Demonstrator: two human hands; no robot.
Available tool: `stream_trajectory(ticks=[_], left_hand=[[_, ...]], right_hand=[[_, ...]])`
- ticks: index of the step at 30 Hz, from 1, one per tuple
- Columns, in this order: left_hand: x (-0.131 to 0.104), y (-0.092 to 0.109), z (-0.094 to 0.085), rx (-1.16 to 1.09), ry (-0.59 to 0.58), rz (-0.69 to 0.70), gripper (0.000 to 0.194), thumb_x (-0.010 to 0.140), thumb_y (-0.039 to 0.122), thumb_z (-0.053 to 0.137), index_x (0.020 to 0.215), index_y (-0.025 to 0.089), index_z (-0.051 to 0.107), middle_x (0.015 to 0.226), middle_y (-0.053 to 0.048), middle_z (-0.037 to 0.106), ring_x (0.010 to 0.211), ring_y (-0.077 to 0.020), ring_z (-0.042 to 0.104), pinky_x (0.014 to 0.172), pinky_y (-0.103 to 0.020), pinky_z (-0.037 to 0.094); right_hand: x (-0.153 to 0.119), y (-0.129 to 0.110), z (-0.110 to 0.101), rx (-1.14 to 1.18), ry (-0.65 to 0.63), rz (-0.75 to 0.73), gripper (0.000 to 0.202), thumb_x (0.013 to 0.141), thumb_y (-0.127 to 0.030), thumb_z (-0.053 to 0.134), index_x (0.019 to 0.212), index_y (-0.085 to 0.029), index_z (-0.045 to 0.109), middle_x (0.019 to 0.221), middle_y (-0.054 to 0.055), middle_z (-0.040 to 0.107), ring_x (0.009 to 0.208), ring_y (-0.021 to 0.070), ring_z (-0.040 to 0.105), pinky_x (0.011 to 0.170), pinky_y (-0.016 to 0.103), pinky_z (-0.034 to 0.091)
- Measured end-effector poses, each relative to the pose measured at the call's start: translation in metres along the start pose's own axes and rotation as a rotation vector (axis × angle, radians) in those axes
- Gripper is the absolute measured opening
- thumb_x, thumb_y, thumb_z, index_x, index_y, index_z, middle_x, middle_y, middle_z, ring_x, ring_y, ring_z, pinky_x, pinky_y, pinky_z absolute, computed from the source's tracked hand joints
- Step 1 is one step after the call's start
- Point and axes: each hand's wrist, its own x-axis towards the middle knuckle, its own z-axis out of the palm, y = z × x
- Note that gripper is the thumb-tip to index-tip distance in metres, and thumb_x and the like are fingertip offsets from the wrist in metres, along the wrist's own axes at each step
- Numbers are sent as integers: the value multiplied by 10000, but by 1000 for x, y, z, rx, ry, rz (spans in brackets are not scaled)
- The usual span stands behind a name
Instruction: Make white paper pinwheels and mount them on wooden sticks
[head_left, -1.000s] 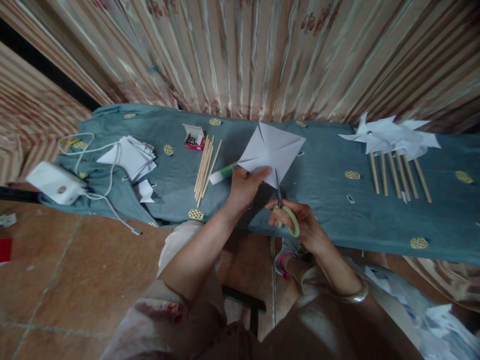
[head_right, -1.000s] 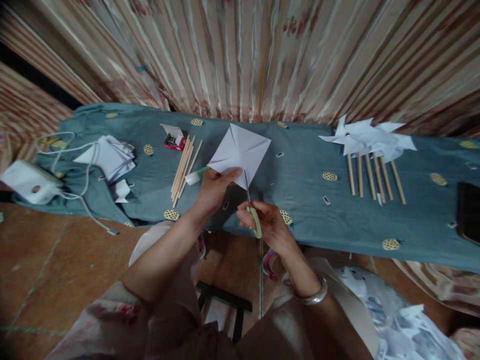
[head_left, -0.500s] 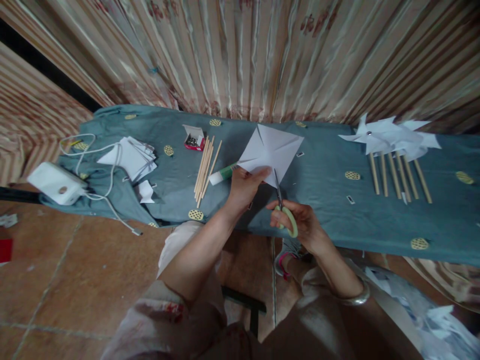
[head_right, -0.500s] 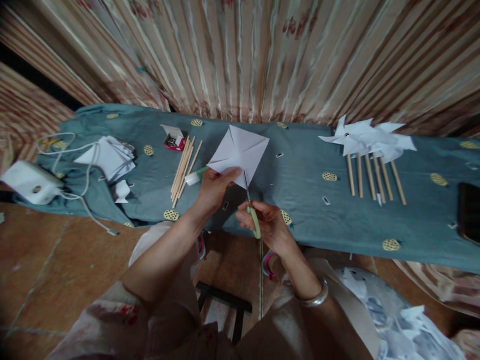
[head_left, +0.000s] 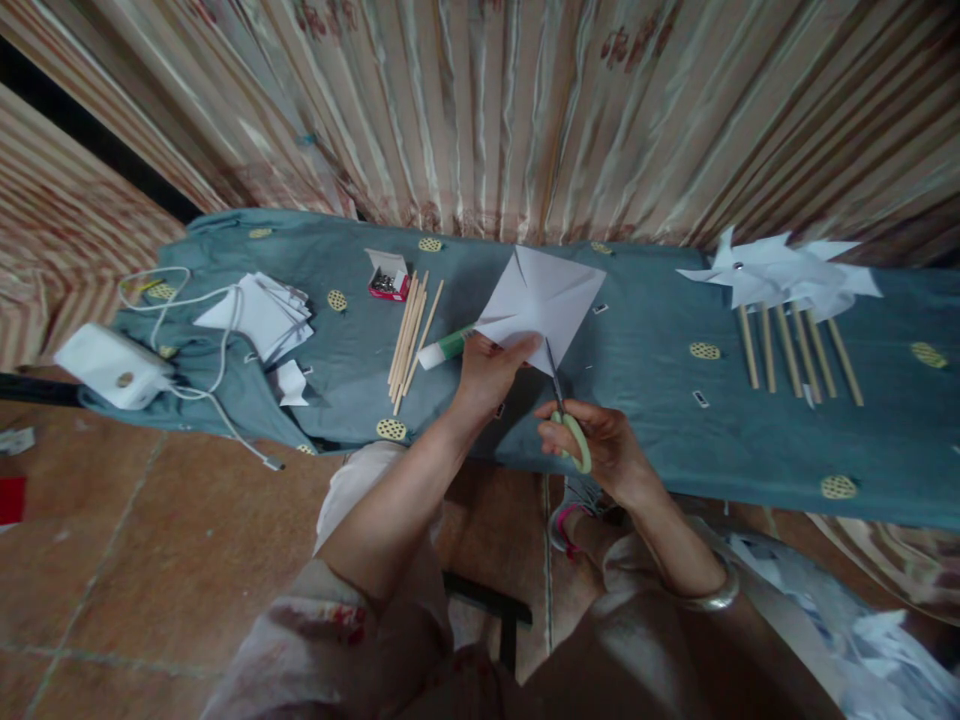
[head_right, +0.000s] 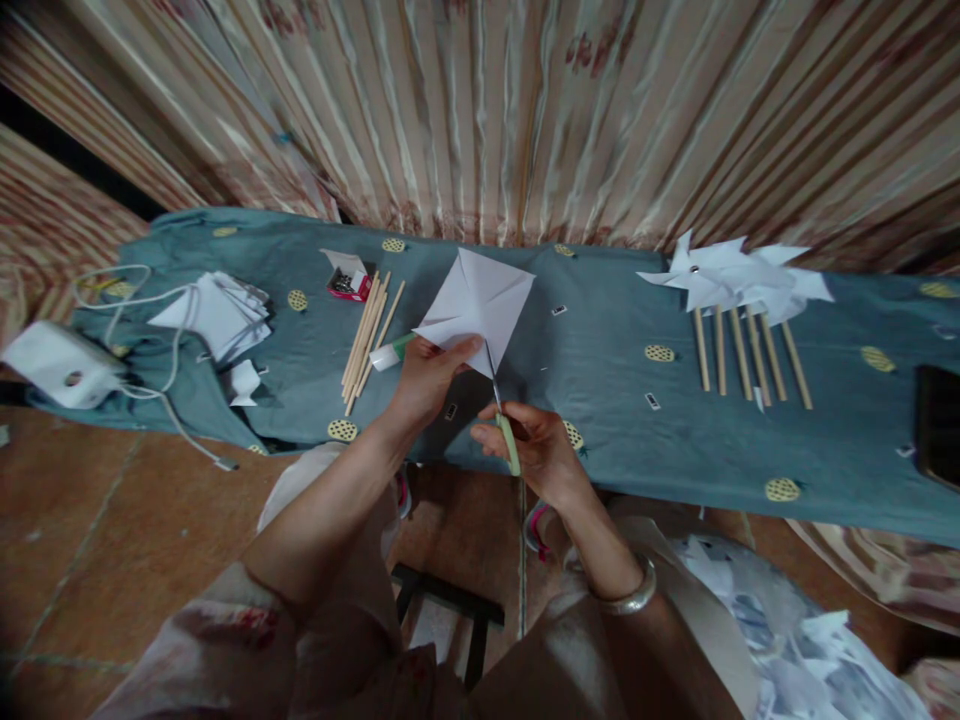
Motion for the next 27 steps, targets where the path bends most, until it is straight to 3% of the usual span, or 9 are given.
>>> stream_trajectory(ticks=[13,27], left_hand=[[-1,-2,1,10,-57,29,91,673,236,706,698,203,624,697,18,645,643,-132,566,662,-263,469],[-6,-1,2,35,-80,8,85,660,211,715,661,211,630,654,19,633,617,-146,572,591,-263,444]], right_hand=[[1,-2,0,22,30,5,407,476,-435,882,708,-181,665,534,-31,590,486,103,534,447,230,383],[2,1,-3,-11,54,-14,399,512,-447,870,738,-179,680,541,-23,608,485,105,546,451,230,408]])
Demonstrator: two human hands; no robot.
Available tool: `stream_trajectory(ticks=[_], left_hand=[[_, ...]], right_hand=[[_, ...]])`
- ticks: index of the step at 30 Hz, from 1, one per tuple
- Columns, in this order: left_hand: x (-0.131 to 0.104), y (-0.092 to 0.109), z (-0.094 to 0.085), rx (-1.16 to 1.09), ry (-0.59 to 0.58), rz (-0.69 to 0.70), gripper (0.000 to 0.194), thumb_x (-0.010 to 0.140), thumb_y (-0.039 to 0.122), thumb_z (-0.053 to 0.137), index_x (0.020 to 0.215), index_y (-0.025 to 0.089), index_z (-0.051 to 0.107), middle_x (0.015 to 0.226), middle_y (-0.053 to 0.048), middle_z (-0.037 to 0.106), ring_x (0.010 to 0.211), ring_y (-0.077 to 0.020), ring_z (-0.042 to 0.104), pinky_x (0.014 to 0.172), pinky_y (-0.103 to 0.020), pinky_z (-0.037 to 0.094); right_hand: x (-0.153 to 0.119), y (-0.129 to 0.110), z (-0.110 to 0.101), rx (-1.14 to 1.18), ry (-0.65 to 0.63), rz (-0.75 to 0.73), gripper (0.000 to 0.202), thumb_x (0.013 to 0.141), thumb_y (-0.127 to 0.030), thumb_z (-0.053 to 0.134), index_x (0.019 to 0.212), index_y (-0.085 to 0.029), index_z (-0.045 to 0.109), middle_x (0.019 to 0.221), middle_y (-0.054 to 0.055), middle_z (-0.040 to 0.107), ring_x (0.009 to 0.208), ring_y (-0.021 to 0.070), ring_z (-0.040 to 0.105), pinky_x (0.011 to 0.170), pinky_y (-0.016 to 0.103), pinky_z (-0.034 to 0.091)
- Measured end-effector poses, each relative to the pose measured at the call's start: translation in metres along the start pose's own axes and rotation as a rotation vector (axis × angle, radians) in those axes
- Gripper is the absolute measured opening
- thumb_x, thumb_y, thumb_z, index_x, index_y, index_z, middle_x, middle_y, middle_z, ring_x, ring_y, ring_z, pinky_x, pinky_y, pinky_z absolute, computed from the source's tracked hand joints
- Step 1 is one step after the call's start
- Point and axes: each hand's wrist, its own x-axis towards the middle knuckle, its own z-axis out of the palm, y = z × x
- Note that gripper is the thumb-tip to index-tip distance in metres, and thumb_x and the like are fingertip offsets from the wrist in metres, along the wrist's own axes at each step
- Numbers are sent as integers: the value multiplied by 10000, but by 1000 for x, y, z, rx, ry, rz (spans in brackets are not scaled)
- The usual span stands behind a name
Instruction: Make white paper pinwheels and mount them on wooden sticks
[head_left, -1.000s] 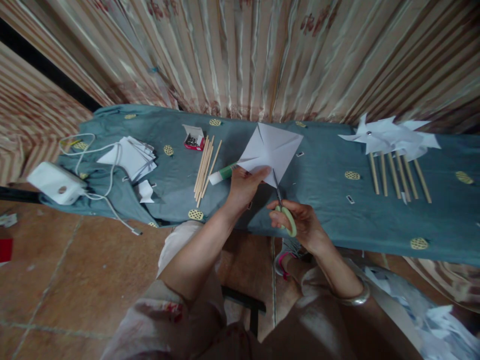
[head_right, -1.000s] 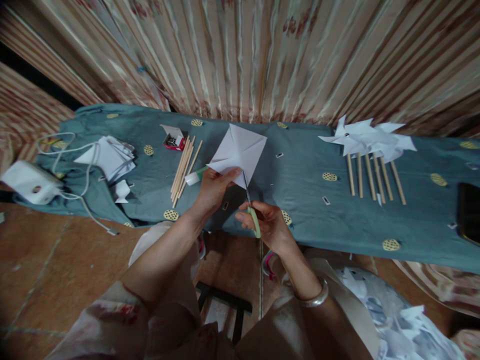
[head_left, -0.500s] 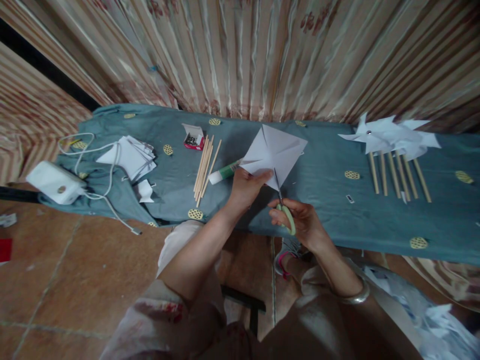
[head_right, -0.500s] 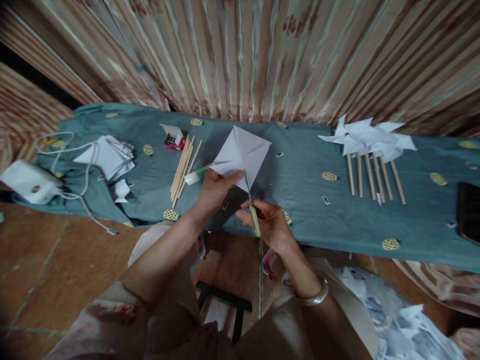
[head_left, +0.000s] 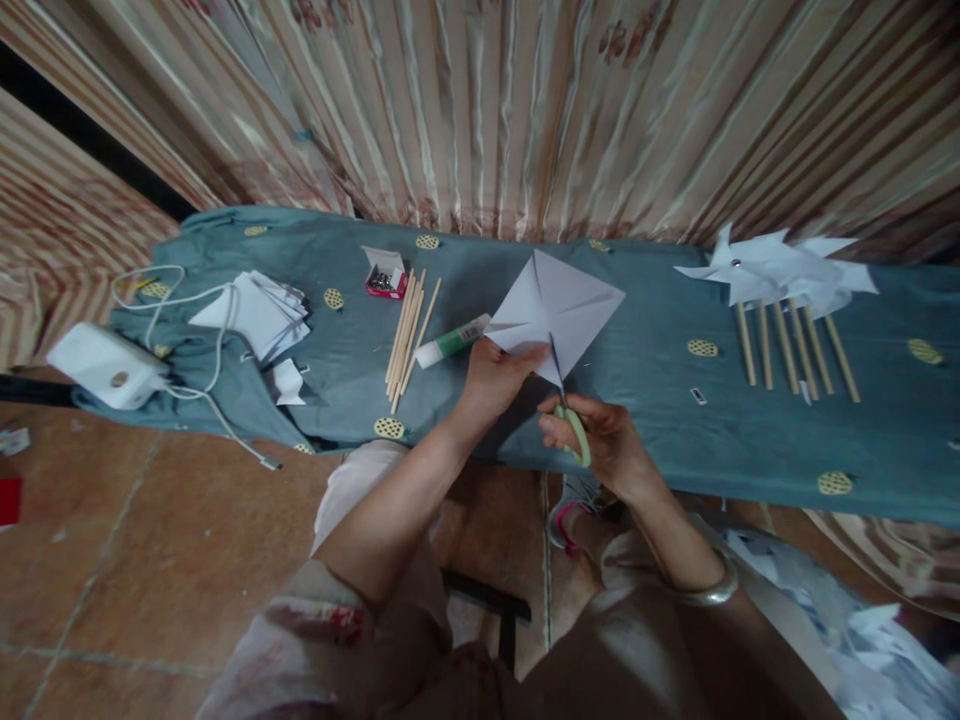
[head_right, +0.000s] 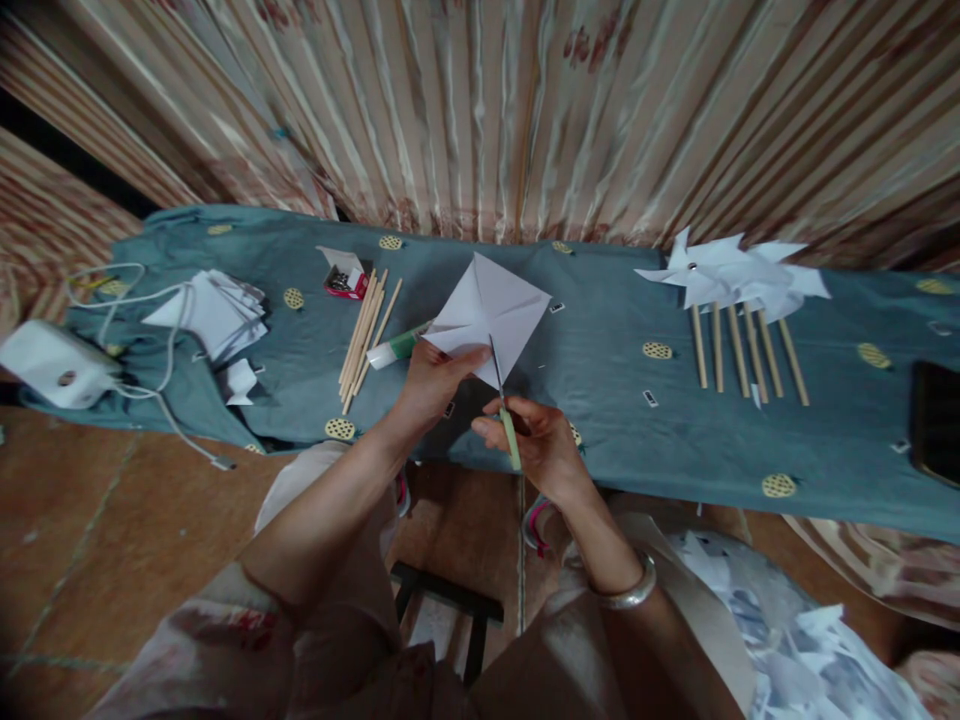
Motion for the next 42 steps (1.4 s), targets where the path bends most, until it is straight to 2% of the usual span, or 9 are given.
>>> stream_trajectory(ticks=[7,16,24,35,42], left_hand=[[0,-1,0,7,12,-8,62,679,204,699,696,207,640,707,8,663,640,-139,584,616,-262,465],[-1,0,1,7,4,-13,106,673,206,704,640,209,603,612,18,608,577,-134,542,573,-265,445],[-1,-4,0,28,-20,-19,142,688,183,703,601,198,591,580,32,584,555,-126,545,555,-263,425],[1,-10,-2,18,-63,23,168,679,235,695,614,182,549,597,35,569,599,-118,542,610,-252,439],[0,-7,0,23,-57,18,135,685,229,668,614,200,557,592,29,569,594,-126,539,584,-247,443]], right_hand=[[0,0,1,22,1,-13,382,512,-432,873,722,-180,677,556,-28,591,472,106,546,440,238,424],[0,-3,1,14,16,4,427,464,-458,890,704,-181,671,536,-34,594,481,103,541,463,240,455],[1,-3,-1,-5,5,6,407,476,-435,889,717,-187,675,526,-35,598,477,101,533,457,236,442],[1,-9,0,23,37,66,436,369,-381,922,668,-178,679,501,-46,587,458,83,512,429,206,396],[1,-6,1,23,35,41,417,413,-396,910,687,-181,680,511,-46,582,468,89,519,442,217,422]])
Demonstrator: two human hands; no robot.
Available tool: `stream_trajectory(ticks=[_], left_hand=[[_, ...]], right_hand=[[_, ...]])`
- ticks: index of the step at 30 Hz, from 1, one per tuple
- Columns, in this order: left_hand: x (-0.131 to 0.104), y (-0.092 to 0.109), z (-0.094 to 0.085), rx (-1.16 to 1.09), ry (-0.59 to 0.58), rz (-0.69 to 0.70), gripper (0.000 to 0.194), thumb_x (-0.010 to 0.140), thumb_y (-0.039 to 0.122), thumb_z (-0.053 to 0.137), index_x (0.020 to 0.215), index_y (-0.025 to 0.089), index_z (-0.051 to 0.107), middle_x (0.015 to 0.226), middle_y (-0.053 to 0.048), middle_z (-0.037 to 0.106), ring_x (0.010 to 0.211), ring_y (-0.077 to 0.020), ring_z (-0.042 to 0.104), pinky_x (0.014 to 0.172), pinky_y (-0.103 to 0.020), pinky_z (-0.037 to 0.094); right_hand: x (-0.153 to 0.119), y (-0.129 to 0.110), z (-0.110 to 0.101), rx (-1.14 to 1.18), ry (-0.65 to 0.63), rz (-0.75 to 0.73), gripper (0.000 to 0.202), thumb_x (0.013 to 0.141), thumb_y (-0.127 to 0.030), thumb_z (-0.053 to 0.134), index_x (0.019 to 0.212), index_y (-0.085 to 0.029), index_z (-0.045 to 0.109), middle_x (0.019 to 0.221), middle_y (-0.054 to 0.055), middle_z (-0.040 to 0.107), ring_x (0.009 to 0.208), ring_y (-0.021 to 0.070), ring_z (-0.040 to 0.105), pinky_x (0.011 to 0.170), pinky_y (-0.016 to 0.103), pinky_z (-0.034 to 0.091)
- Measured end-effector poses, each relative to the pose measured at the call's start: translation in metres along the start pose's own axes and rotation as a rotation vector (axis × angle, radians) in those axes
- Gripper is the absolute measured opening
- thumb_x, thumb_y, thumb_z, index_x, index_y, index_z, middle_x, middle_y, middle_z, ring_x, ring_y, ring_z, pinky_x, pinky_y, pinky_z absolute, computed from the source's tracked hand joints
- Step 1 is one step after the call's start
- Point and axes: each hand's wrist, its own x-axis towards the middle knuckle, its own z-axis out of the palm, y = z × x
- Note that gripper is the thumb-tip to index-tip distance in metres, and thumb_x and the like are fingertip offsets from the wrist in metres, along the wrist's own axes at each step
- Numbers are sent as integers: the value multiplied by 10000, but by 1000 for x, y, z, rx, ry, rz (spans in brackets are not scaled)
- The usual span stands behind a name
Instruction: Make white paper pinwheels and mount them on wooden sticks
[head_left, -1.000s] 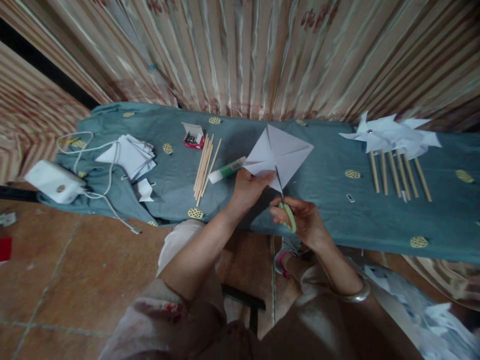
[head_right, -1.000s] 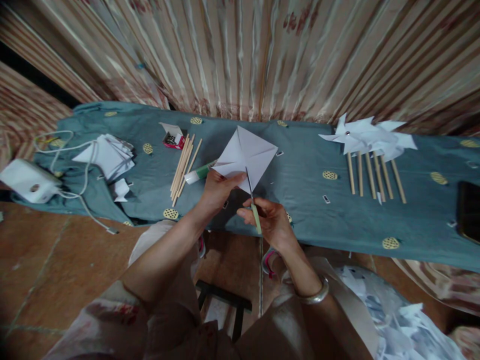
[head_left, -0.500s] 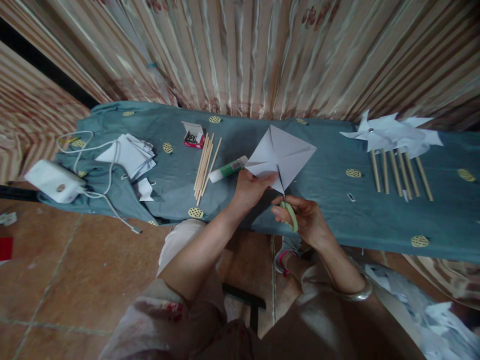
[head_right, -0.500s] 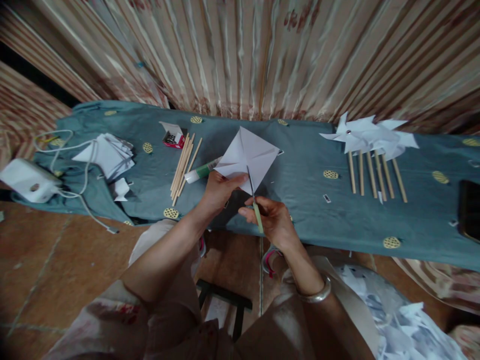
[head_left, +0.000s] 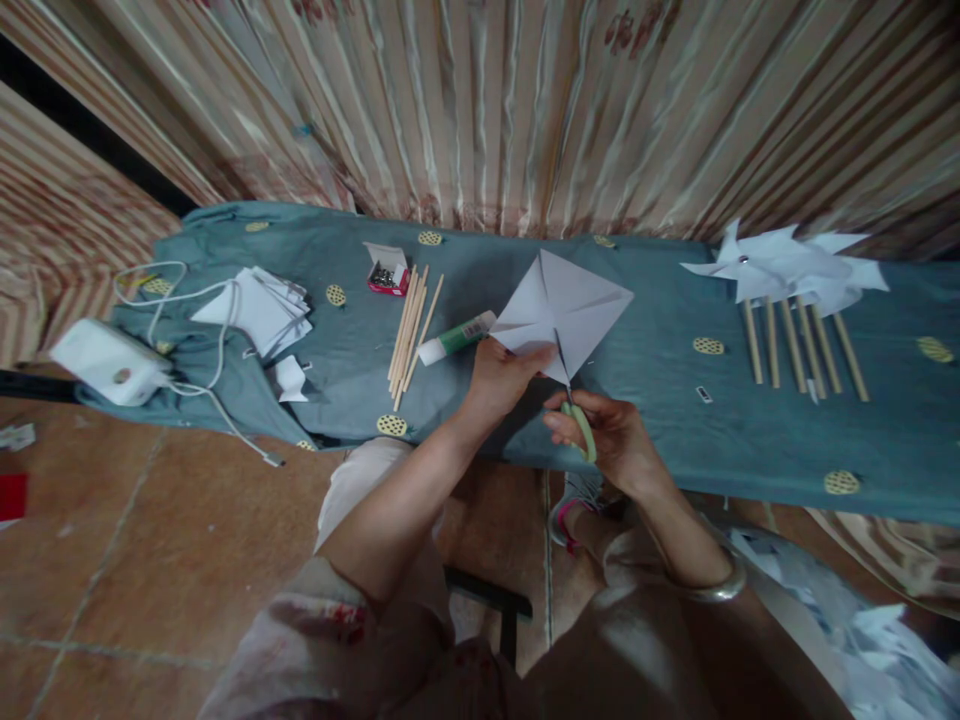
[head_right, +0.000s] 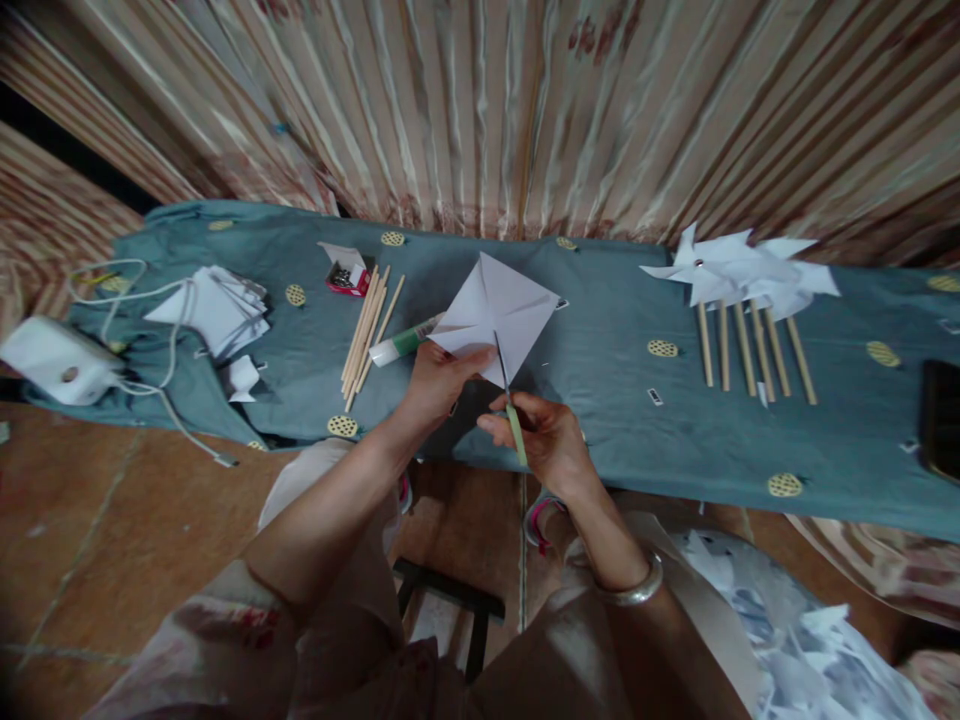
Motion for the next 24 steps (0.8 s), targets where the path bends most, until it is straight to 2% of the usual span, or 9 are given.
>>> stream_trajectory(ticks=[8,15,24], left_hand=[[1,-2,0,-32,4,1,173,655,286,700,631,187,560,591,31,560,571,-115,517,566,-247,436],[-1,3,0,8,40,-38,105,679,238,682,661,197,587,625,17,599,573,-122,533,544,-237,448],[-1,3,1,-6,40,-6,95,692,224,675,661,195,590,627,21,593,561,-118,538,554,-250,450]], right_hand=[[-1,-2,-1,8,-7,13,433,391,-387,916,683,-173,679,501,-44,592,455,89,522,433,215,406],[-1,-3,0,24,6,44,443,362,-371,922,665,-166,672,501,-48,584,442,72,506,419,192,375],[-1,-3,-1,-6,-27,4,398,419,-397,908,622,-174,649,502,-49,545,441,70,474,406,199,364]])
